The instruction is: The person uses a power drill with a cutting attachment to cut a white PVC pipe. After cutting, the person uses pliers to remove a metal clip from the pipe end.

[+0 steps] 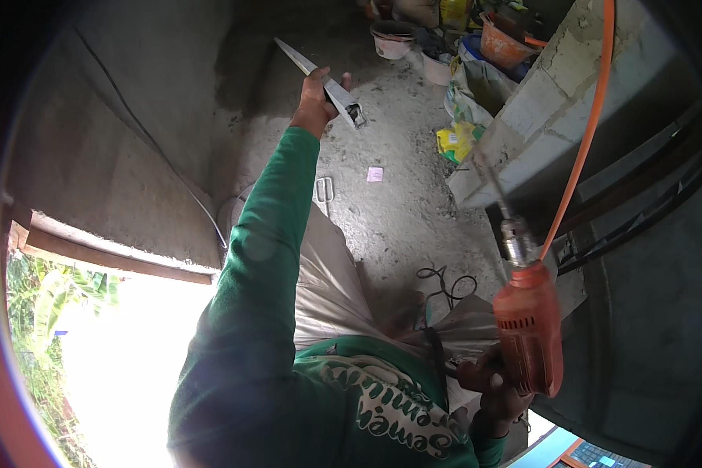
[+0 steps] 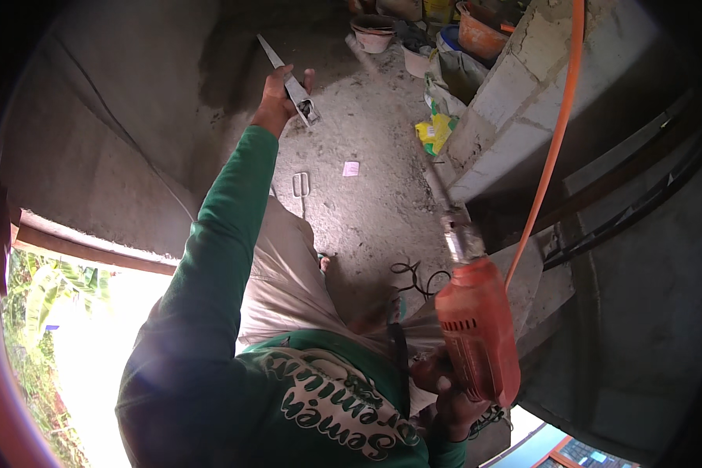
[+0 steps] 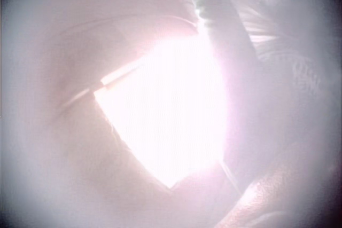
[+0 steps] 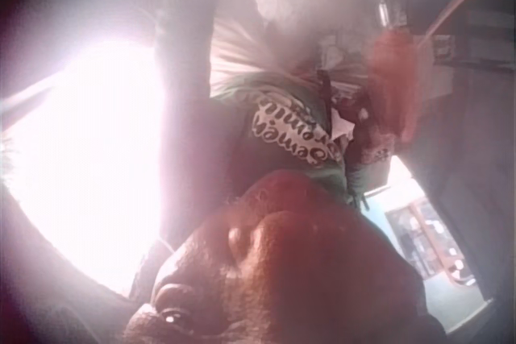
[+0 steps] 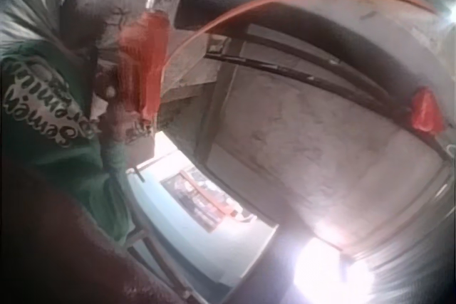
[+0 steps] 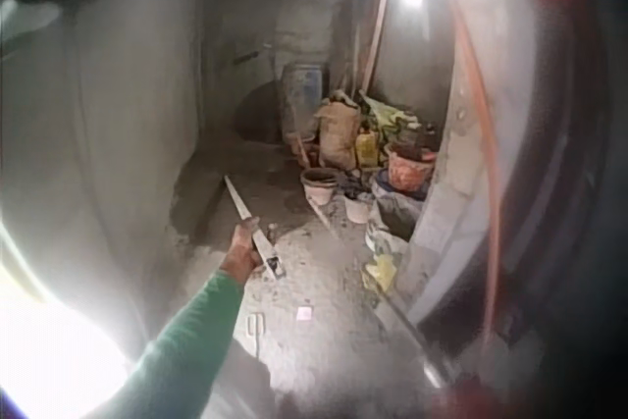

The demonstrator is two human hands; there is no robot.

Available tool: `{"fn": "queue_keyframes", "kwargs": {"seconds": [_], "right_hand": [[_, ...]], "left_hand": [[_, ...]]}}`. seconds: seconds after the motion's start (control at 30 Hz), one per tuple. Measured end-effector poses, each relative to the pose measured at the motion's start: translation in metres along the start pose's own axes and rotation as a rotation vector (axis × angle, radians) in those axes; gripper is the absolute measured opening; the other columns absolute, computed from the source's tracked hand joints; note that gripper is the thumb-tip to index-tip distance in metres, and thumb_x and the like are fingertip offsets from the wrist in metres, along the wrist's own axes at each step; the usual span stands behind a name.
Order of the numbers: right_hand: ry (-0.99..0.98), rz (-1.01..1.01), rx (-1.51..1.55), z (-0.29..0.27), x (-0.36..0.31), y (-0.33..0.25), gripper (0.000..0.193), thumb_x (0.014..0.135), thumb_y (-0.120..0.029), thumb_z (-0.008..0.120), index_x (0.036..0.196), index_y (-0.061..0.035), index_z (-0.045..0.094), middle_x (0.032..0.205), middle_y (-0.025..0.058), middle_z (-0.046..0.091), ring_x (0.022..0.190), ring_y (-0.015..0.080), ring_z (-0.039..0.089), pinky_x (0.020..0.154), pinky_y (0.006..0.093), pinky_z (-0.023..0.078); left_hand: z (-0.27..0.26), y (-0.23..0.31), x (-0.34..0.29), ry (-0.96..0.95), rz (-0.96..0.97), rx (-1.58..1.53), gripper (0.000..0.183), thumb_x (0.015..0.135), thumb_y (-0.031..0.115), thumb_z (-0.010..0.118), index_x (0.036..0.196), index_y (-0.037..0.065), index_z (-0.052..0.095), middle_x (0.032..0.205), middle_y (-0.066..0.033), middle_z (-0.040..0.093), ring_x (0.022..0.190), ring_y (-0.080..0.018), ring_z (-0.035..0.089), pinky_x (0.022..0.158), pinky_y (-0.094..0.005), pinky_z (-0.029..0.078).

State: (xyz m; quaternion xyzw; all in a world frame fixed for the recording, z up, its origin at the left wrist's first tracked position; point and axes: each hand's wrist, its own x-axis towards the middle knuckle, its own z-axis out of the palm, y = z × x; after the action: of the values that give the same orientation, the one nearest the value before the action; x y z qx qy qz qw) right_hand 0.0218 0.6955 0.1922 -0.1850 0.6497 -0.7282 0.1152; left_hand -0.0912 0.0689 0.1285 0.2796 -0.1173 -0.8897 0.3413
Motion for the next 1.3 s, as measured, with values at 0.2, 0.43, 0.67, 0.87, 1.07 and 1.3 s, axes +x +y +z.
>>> {"fn": "queue_keyframes", "kwargs": {"seconds": [0.2, 0.43, 0.67, 0.87, 1.07, 1.3], "right_hand": [[-0.003, 0.175, -0.378, 0.002, -0.022, -0.014, 0.042, 0.084, -0.018, 0.076, 0.118, 0.0058, 0.066, 0.089, 0.0108, 0.07, 0.077, 0.0206, 0.07, 0.069, 0.0347, 0.058], [0.041, 0.24, -0.341, -0.018, -0.062, -0.017, 0.04, 0.082, -0.006, 0.075, 0.118, 0.0078, 0.064, 0.087, 0.0105, 0.069, 0.075, 0.0216, 0.071, 0.068, 0.0337, 0.06], [-0.041, 0.332, -0.349, -0.051, -0.088, 0.007, 0.056, 0.077, -0.005, 0.082, 0.13, 0.0, 0.066, 0.121, 0.0133, 0.073, 0.111, 0.0294, 0.07, 0.095, 0.0423, 0.056], [-0.171, 0.24, -0.459, -0.072, -0.097, 0.039, 0.082, 0.078, -0.018, 0.086, 0.148, 0.0025, 0.05, 0.14, 0.0203, 0.063, 0.132, 0.0352, 0.062, 0.108, 0.0444, 0.05], [-0.273, -0.144, -0.626, -0.034, -0.085, 0.023, 0.09, 0.08, -0.023, 0.085, 0.153, 0.0057, 0.041, 0.14, 0.0241, 0.063, 0.132, 0.037, 0.062, 0.11, 0.0438, 0.049], [-0.289, -0.066, -0.681, 0.009, -0.062, -0.026, 0.089, 0.082, -0.022, 0.082, 0.154, 0.006, 0.039, 0.139, 0.0257, 0.063, 0.131, 0.0395, 0.061, 0.112, 0.0436, 0.048]], "left_hand": [[-0.02, -0.01, 0.021, 0.016, 0.016, 0.149, 0.04, 0.086, 0.035, 0.069, 0.113, 0.01, 0.051, 0.088, -0.0086, 0.055, 0.073, -0.0229, 0.059, 0.064, -0.041, 0.053], [-0.017, -0.005, 0.02, 0.069, -0.03, 0.132, 0.043, 0.084, 0.045, 0.07, 0.104, 0.011, 0.052, 0.076, -0.0068, 0.052, 0.066, -0.0243, 0.055, 0.062, -0.042, 0.048], [-0.009, -0.01, 0.01, 0.165, 0.031, 0.156, 0.047, 0.093, 0.051, 0.056, 0.08, 0.007, 0.046, 0.066, -0.0061, 0.047, 0.053, -0.025, 0.046, 0.049, -0.038, 0.042], [-0.012, -0.011, 0.018, 0.209, 0.006, 0.135, 0.052, 0.096, 0.057, 0.05, 0.083, 0.007, 0.047, 0.067, -0.0067, 0.049, 0.053, -0.0252, 0.047, 0.049, -0.0387, 0.042], [-0.018, -0.025, 0.03, 0.207, 0.076, 0.191, 0.054, 0.098, 0.061, 0.043, 0.086, 0.009, 0.05, 0.066, -0.007, 0.05, 0.056, -0.0259, 0.05, 0.052, -0.0414, 0.044], [-0.033, -0.03, 0.034, 0.314, 0.0, 0.297, 0.052, 0.095, 0.065, 0.046, 0.112, 0.018, 0.061, 0.101, -0.0056, 0.065, 0.087, -0.0222, 0.064, 0.078, -0.0444, 0.05]]}}
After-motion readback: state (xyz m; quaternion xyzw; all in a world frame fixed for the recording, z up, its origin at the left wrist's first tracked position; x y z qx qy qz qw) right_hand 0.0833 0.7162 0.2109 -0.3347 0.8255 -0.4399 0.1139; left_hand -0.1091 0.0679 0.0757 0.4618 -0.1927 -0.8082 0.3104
